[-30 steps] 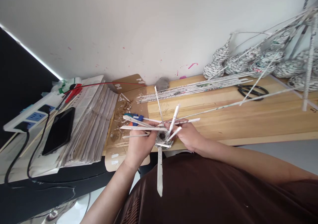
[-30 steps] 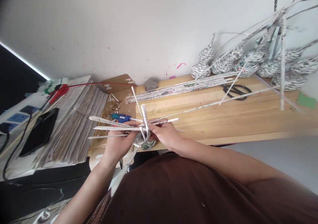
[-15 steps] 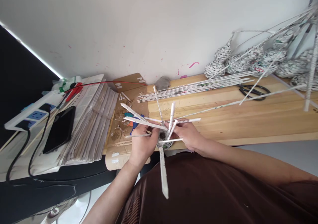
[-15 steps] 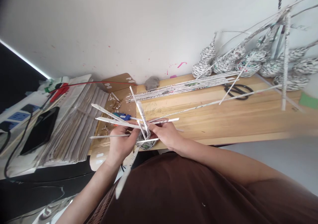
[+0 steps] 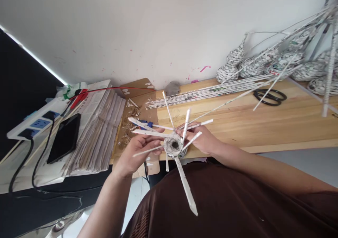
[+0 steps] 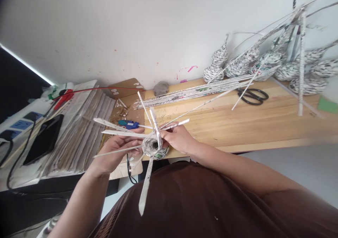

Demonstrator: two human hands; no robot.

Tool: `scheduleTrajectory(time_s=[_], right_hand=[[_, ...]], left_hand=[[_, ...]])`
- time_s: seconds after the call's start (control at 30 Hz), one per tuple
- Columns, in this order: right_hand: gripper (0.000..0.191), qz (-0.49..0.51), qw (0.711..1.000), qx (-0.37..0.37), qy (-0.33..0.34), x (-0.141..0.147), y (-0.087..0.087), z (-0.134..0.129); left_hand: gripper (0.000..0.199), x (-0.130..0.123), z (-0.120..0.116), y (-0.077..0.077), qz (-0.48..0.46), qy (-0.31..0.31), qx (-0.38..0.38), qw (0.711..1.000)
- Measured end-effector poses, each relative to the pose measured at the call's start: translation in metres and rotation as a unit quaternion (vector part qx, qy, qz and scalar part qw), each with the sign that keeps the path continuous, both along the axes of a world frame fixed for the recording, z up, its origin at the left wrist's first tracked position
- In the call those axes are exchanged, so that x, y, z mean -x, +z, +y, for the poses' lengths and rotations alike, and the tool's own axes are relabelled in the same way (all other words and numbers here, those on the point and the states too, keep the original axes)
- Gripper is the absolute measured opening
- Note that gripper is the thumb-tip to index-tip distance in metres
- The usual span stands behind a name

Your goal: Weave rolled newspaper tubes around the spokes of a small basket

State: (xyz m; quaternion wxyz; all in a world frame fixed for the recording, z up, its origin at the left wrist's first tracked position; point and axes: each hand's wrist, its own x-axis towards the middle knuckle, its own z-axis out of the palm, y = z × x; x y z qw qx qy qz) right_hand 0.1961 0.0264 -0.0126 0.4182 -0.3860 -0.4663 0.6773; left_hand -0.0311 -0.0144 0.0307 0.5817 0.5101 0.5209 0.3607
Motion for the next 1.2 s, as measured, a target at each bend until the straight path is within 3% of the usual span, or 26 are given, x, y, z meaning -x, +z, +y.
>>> scheduleTrajectory(time_s=[0.1,0.3,0.43,0.7,0.97,1.07,1.2], right_hand=[[0.017,-0.02,0.999,-0.019,0.022,0.001,0.003,-0.002],[0.019,-0.056,0.997,-0.038,0.036,0.001,-0.002,-0.003],[0.018,-0.07,0.993,-0.089,0.037,0.0,-0.006,-0.003],[0.016,-0.088,0.99,-0.103,0.047,0.002,0.003,-0.004],[0.013,-0.122,0.982,-0.14,0.039,-0.002,0.005,-0.004],[0.013,-0.152,0.976,-0.147,0.051,-0.003,0.012,-0.004],[0.013,-0.154,0.976,-0.151,0.039,-0.002,0.014,-0.005]], left_hand=[[0.038,-0.01,0.004,-0.005,-0.001,0.034,0.007,0.999],[0.028,-0.028,0.009,0.003,0.087,0.043,-0.016,0.995],[0.024,-0.032,0.008,0.004,0.12,0.042,-0.055,0.99],[0.013,-0.038,0.003,0.007,0.202,0.058,-0.108,0.972],[0.022,-0.043,0.004,-0.005,0.148,0.073,-0.108,0.98],[0.023,-0.047,0.006,-0.008,0.158,0.065,-0.146,0.974],[0.009,-0.053,0.004,-0.008,0.184,0.087,-0.226,0.953]])
